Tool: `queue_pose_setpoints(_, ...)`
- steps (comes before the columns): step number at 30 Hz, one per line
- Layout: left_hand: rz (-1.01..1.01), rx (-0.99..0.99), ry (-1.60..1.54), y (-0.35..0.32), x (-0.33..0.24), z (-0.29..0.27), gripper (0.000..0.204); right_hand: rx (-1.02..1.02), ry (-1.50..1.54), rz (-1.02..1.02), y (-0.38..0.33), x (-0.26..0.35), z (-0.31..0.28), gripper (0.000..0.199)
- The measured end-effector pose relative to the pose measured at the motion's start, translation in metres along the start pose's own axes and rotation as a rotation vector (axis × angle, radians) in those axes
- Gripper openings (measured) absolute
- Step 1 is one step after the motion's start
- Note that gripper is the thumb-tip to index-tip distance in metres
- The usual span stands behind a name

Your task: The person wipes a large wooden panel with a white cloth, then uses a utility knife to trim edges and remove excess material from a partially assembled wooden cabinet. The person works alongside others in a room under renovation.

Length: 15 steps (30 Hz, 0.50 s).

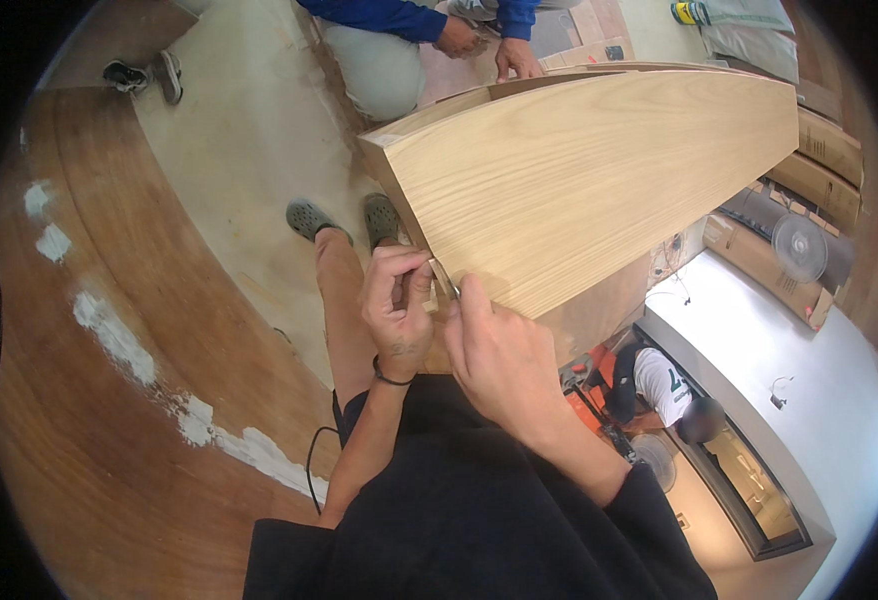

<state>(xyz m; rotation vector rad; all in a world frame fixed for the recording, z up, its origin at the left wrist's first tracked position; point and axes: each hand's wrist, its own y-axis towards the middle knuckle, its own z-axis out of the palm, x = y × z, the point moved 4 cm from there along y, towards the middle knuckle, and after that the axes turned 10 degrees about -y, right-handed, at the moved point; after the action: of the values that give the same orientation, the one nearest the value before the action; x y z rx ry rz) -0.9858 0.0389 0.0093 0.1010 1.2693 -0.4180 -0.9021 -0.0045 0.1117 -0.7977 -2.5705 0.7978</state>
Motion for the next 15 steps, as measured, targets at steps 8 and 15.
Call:
queue_pose_setpoints(8, 0.008, 0.020, -0.018, -0.0018, -0.0004, 0.0012, 0.008, -0.028, -0.020, -0.016, 0.0005, -0.0005, 0.0018, 0.016)
queue_pose_setpoints(15, -0.014, 0.004, -0.036, -0.0021, 0.0018, 0.0007, 0.005, 0.008, -0.020, -0.019, 0.0044, 0.0012, -0.0019, 0.016)
